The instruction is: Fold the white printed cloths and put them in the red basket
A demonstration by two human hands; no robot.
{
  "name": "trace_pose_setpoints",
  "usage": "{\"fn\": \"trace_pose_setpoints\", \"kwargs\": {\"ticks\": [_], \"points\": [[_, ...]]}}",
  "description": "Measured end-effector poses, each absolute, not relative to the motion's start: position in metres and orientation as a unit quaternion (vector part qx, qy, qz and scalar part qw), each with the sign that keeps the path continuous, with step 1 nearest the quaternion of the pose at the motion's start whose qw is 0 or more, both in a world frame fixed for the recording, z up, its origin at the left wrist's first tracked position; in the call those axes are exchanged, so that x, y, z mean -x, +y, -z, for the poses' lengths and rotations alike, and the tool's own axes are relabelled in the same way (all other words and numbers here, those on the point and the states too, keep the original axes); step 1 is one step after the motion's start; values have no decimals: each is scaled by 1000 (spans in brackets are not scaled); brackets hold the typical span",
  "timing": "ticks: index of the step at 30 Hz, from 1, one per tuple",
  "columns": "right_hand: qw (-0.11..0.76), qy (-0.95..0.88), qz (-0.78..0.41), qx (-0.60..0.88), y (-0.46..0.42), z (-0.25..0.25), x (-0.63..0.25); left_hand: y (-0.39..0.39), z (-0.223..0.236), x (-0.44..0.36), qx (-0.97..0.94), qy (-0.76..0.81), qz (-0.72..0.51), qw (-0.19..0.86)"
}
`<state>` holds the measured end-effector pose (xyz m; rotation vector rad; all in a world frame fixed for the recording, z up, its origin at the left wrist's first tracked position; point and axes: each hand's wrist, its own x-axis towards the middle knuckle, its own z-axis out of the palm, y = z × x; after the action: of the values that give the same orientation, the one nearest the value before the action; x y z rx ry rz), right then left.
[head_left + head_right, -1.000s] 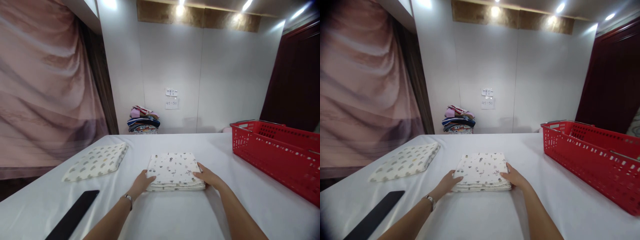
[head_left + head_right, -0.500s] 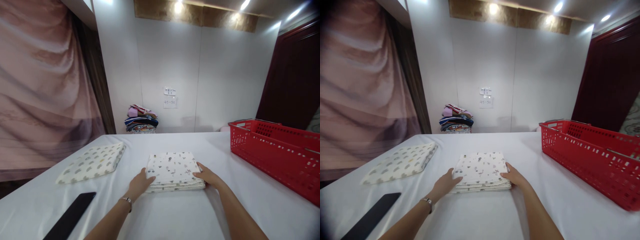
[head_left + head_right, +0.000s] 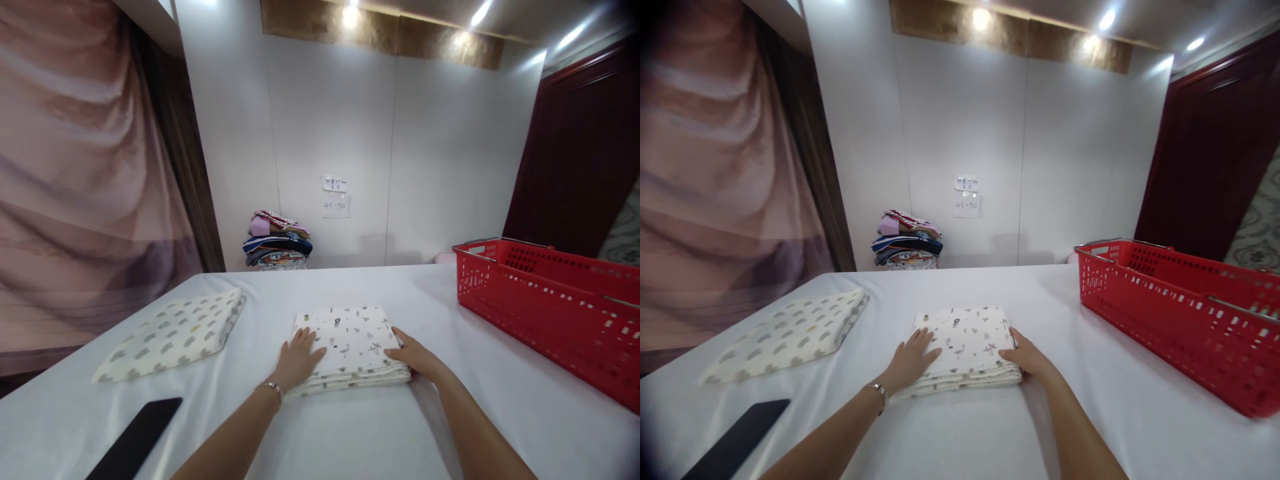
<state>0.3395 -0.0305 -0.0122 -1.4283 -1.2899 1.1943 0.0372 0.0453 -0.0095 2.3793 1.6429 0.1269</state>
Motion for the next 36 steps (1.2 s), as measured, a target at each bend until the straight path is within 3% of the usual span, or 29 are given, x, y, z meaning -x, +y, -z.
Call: {"fn": "trace_pose_setpoints", "kwargs": {"ticks": [4,11,15,23,32,36], "points": [[418,-490,-471,603,-28,17,-341,56,-11,-47,-801,580,-33,143],[392,-476,-470,632,-28,16,-341,73,-4,-67,-822,563,-72,46],[397,-491,-473,615,-29,14,-341,76,9,-62,-819,569,-50,65],[400,-499,-432,636,-22,27,-348,97,-25,-105,-817,569,-34,91],[438,-510,-439,596,-14,40,-353,93,22,-151,-859,505,-52,62],[430,-516,-430,603,-16,35,-352,98,12,-147,-852,507,-45,118]]}}
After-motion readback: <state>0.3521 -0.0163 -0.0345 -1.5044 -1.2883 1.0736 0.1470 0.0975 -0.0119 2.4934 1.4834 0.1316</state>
